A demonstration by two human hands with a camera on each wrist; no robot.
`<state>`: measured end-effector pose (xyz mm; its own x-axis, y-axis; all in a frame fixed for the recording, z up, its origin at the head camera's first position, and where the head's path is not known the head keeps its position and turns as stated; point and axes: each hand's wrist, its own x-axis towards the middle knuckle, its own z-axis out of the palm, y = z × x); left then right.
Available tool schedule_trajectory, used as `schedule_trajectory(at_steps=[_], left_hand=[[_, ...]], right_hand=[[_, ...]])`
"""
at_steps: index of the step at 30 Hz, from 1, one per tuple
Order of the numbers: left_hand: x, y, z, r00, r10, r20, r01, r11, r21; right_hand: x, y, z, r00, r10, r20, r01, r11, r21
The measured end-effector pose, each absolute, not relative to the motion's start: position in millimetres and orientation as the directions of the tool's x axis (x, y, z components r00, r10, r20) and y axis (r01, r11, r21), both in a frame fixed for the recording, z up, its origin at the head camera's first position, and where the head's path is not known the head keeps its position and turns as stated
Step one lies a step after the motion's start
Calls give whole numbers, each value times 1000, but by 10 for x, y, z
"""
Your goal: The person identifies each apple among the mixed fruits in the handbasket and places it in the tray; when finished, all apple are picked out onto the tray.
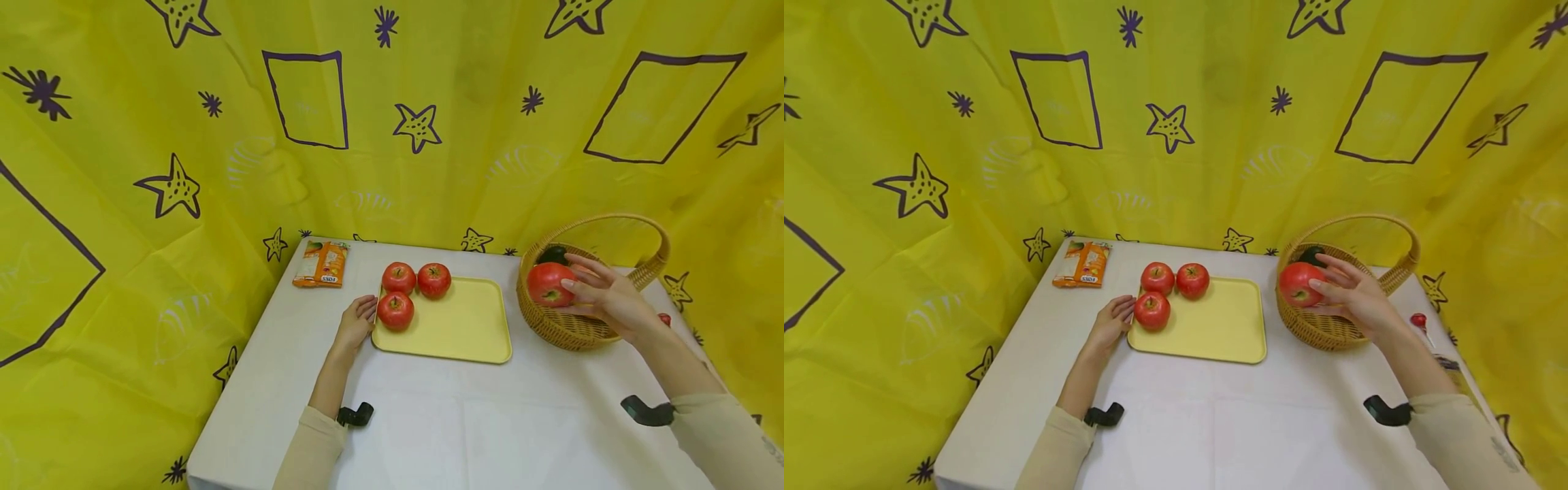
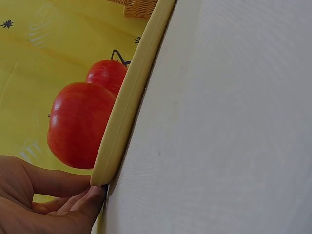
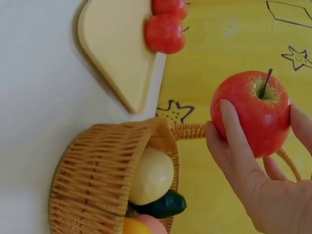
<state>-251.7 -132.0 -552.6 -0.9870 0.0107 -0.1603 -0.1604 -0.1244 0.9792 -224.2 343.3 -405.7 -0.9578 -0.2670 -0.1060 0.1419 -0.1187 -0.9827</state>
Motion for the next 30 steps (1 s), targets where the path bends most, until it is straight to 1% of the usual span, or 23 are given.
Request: schedule_trajectory(at_steps=[12, 18, 21, 30], left_hand=[[-2504, -1310, -5491, -987, 10, -162, -161, -143, 977], [-2507, -1328, -5520, -984, 11, -175, -175, -123, 977], [-2503, -1325, -5550, -985, 11, -172, -172, -112, 979], [-2516, -1318, -5553, -986, 13, -164, -164, -107, 981]], right_hand=[[-2128, 3179, -4019, -973, -213, -93, 116, -100, -988], [-2109, 3010, -4050, -962, -268, -48, 93, -158, -983], [-2112, 2943, -4079, -959, -279, -57, 103, -154, -983], [-2172, 2680, -4160, -961, -257, -96, 110, -41, -993]])
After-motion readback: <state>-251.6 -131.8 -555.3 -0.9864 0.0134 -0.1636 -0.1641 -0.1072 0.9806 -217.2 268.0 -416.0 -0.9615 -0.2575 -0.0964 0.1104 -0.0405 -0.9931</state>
